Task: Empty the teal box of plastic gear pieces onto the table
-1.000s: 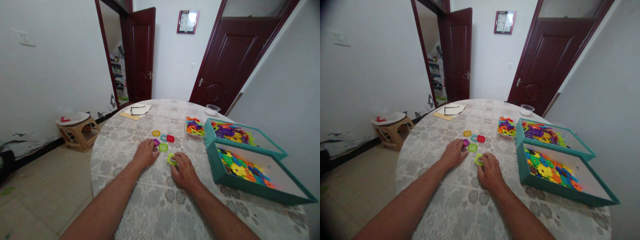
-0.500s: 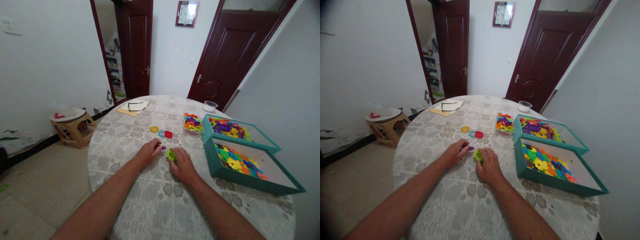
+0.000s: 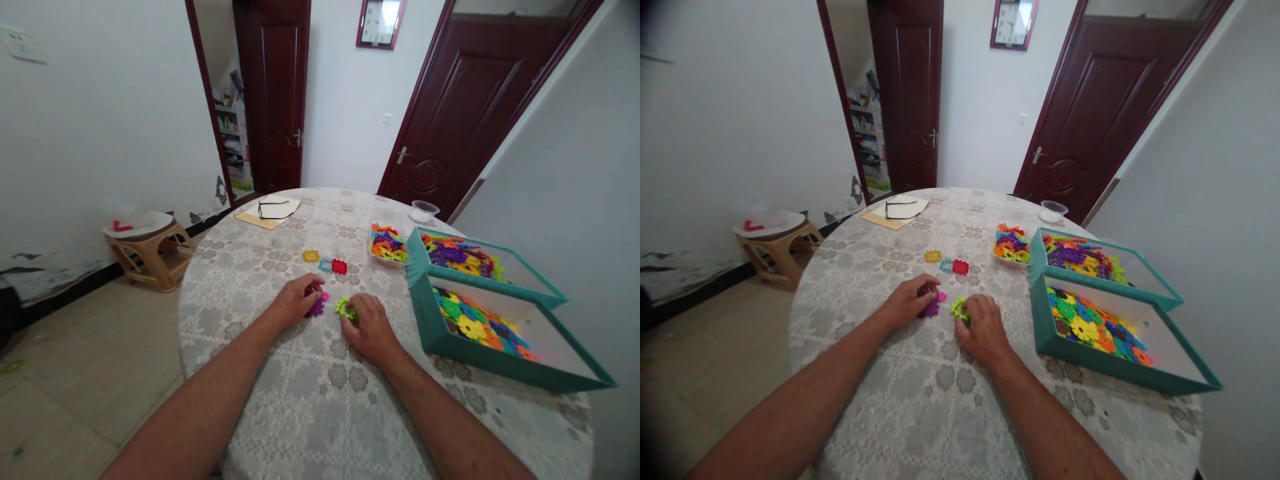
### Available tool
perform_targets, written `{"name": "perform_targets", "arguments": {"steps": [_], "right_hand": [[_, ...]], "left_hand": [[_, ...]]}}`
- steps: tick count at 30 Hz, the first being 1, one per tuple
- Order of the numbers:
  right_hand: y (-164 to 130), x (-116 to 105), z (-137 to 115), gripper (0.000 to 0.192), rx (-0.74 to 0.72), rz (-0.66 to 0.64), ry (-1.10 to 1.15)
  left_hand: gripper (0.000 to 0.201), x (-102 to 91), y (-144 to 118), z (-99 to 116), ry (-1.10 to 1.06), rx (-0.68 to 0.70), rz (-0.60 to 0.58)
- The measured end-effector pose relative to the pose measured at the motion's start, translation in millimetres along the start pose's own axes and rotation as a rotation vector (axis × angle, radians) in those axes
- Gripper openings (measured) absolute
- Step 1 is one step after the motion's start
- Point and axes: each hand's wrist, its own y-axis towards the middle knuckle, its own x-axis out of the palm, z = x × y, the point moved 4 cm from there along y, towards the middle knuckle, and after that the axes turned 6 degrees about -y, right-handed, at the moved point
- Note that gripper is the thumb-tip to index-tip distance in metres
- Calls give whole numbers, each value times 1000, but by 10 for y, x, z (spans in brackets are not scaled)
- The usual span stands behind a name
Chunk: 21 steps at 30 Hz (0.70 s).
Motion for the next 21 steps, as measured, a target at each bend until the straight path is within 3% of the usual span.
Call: {"name": "perform_targets", "arguments": {"steps": [4,8,15,21], "right_hand": [[19,-122,35,17,28,143,166],[19,-167,-1,22,28,213,232],[26,-24,-207,28,-48,33,264],[27,-52,-287,31,-52,14,240]], "left_hand": [[33,-50,49,-45,-166,-59,100],[37,55,56,-49,-296,-91,44],[33,248,-18,109,-500,-179,-129],[31,310,-58,178,-586,-164,-321]]}}
